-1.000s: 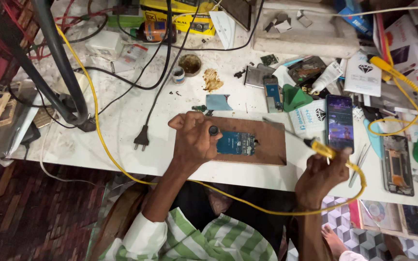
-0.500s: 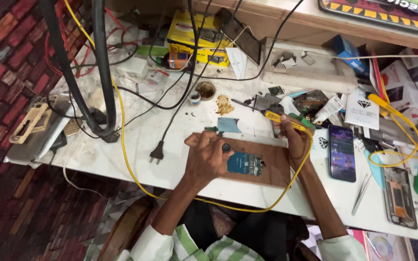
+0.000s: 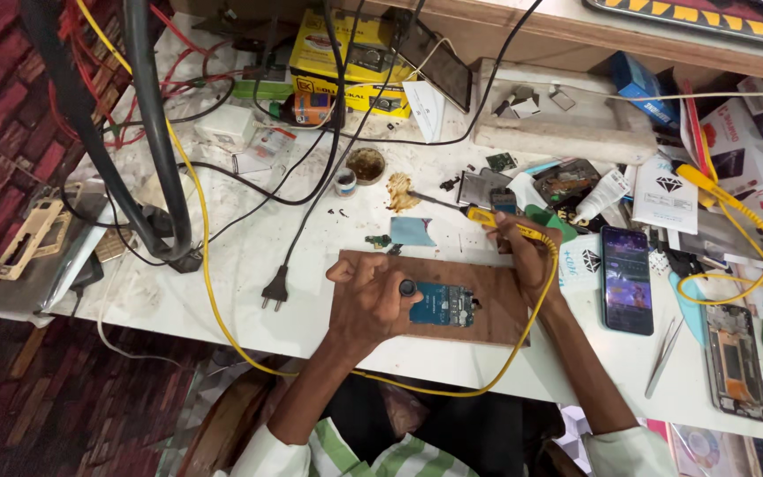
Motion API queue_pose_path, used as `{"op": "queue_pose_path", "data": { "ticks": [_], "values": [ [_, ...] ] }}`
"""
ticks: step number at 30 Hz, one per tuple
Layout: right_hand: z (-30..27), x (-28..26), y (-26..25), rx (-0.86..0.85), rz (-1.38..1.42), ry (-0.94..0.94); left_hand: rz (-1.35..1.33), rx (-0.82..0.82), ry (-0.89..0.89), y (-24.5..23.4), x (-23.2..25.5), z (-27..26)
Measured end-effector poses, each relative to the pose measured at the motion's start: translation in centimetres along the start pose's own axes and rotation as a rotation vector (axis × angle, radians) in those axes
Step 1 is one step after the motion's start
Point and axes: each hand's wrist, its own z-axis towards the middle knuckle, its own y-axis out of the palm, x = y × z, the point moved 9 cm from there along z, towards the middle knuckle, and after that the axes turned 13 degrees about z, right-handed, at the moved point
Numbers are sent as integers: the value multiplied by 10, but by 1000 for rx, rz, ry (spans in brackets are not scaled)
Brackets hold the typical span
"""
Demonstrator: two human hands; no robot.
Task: The person uses a soldering iron to work on a small blue circuit board placed on a wooden block. They repeatedly apply the iron to various points on the board while holding it steady with their left hand.
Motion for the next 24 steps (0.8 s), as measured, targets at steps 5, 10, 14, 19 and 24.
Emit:
{"op": "queue_pose_path", "data": {
  "ticks": [5, 10, 14, 19, 24],
  "values": [
    [1, -1, 2, -46, 22, -51, 12, 1, -8, 0, -1, 2],
    [-1, -1, 3, -80, -56, -35, -7, -17, -15, 1, -1, 2],
    [-2, -4, 4, -55, -23, -41, -2, -11, -16, -1, -1, 2],
    [-1, -7, 7, -59, -116, -21, -13, 14, -25, -2, -1, 8],
    [-6, -16, 11, -94, -98, -44, -11, 12, -19, -4, 0, 7]
  ]
}}
